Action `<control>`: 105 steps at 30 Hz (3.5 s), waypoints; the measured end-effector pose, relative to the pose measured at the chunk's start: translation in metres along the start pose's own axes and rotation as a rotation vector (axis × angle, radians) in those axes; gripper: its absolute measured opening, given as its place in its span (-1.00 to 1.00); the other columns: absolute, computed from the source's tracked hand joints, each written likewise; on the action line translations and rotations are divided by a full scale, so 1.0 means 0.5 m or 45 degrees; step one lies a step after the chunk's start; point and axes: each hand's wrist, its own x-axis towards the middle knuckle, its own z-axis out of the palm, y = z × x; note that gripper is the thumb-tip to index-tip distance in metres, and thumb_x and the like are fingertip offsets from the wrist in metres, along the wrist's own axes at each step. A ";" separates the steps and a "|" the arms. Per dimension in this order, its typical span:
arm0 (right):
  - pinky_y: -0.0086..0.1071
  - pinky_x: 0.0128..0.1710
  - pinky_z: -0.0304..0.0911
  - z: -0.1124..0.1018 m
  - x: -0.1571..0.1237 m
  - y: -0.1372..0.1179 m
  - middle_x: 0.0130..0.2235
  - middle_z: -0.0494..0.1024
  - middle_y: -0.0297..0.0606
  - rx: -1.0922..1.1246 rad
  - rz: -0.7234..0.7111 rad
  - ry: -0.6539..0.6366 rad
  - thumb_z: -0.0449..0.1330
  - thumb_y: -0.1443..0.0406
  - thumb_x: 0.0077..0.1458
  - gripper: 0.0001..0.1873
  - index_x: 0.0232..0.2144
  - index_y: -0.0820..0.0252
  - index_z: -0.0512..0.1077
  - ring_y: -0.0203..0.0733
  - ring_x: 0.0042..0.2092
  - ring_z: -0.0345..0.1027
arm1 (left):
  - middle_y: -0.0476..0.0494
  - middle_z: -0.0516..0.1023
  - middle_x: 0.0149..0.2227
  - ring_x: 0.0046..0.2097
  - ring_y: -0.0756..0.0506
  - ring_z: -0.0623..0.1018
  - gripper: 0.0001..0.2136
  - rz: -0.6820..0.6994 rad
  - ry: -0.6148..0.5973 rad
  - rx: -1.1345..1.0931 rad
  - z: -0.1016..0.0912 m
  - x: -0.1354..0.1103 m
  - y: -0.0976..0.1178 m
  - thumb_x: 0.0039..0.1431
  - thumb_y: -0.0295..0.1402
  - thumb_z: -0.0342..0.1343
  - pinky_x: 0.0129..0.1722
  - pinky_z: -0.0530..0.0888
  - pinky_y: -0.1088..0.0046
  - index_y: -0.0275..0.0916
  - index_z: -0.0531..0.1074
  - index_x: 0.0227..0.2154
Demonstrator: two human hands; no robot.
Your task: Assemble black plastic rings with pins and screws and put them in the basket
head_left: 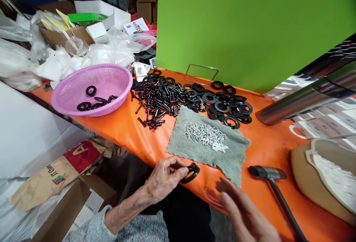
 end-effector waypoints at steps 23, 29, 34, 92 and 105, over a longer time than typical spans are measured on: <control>-0.22 0.01 0.37 0.098 0.010 -0.109 0.00 0.53 -0.23 0.616 0.065 -0.407 0.24 0.09 0.06 -0.59 -0.04 0.03 0.48 -0.12 -0.10 0.47 | -0.11 0.44 -0.40 -0.35 -0.02 0.41 -0.82 0.074 -0.057 0.375 -0.038 -0.061 0.001 0.18 -0.34 0.05 -0.30 0.37 0.47 -0.35 0.47 -0.40; -0.25 -0.03 0.40 0.114 -0.002 -0.110 -0.04 0.56 -0.22 0.379 -0.088 -0.360 0.15 0.06 0.12 -0.59 -0.02 0.05 0.45 -0.10 -0.02 0.45 | -0.11 0.47 -0.37 -0.35 -0.02 0.42 -0.79 0.016 -0.033 0.337 -0.041 -0.060 -0.005 0.20 -0.27 0.06 -0.32 0.36 0.50 -0.33 0.47 -0.34; -0.25 -0.11 0.42 0.078 0.053 -0.078 -0.10 0.58 -0.19 -0.120 -0.376 0.105 0.03 0.05 0.21 -0.62 -0.10 0.10 0.47 -0.12 -0.09 0.47 | -0.03 0.44 -0.43 -0.41 0.04 0.39 -0.75 -0.092 -0.006 0.173 -0.049 -0.044 0.015 0.18 -0.18 0.10 -0.39 0.31 0.55 -0.31 0.43 -0.31; -0.39 -0.46 0.30 0.080 0.130 -0.089 -0.49 0.49 -0.34 0.106 -0.140 -0.078 0.11 0.02 0.11 -0.70 -0.34 0.10 0.41 -0.24 -0.46 0.37 | 0.01 0.37 -0.48 -0.42 0.05 0.35 -0.73 -0.152 0.005 0.096 -0.091 -0.018 0.035 0.05 -0.16 0.17 -0.37 0.29 0.53 -0.30 0.37 -0.48; -0.46 -0.44 0.34 0.120 0.061 -0.143 -0.49 0.47 -0.31 0.475 -0.001 -0.169 0.25 0.01 0.00 -0.67 -0.47 0.15 0.45 -0.25 -0.44 0.37 | -0.03 0.41 -0.45 -0.42 0.02 0.37 -0.82 -0.006 0.050 0.436 -0.091 -0.023 0.034 0.12 -0.27 0.06 -0.41 0.30 0.52 -0.31 0.40 -0.43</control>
